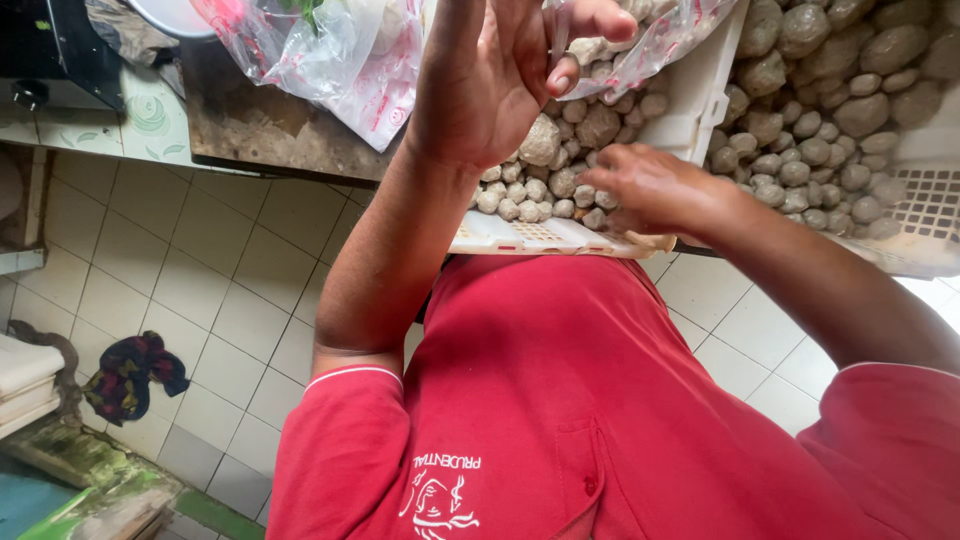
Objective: The person picks up small, round meatballs from a white crate and places them into a clear plastic bag. They continue to fill the bag by hand, occasionally adjusting the bag's opening, until the bag is full.
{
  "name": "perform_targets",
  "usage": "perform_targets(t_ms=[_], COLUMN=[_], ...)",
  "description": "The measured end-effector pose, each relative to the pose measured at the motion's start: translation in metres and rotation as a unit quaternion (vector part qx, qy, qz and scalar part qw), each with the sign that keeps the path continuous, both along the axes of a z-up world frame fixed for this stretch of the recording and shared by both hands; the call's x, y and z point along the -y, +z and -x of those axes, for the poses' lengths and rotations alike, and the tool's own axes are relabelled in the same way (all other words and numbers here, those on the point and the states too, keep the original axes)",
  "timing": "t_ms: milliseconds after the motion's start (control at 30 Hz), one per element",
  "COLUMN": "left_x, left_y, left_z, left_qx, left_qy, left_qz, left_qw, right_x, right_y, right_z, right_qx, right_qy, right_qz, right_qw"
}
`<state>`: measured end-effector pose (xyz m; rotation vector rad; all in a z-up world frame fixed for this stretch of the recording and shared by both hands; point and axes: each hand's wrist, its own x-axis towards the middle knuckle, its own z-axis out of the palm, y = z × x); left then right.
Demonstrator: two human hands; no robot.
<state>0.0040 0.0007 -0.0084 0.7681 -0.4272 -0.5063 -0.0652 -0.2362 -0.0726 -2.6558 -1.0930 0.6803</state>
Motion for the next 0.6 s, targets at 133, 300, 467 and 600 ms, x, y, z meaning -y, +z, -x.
perform_targets(t_ms=[133, 300, 467, 600], left_x=[-0.001, 0.000, -0.001, 0.004], left_y=[-0.001, 0.002, 0.001, 0.000], left_z=[0.000, 0.002, 0.006, 0.007], left_qx=[-0.011, 0.000, -0.003, 0.000], left_qy=[-0.001, -0.003, 0.002, -0.005], left_qz=[0.001, 0.001, 0.001, 0.023], left_qw=[1.000, 1.000, 1.000, 1.000], right_x=[-0.013, -0.011, -0.020, -0.015], right_y=[-0.018, -0.029, -0.045, -0.051], right_z=[0.011, 0.010, -0.002, -0.007], right_qx=[-0.042, -0.003, -0.085, -0.131], right_qy=[-0.037, -0.073, -0.085, -0.101], right_qz=[0.114, 0.113, 0.129, 0.123], right_qw=[0.992, 0.991, 0.984, 0.979])
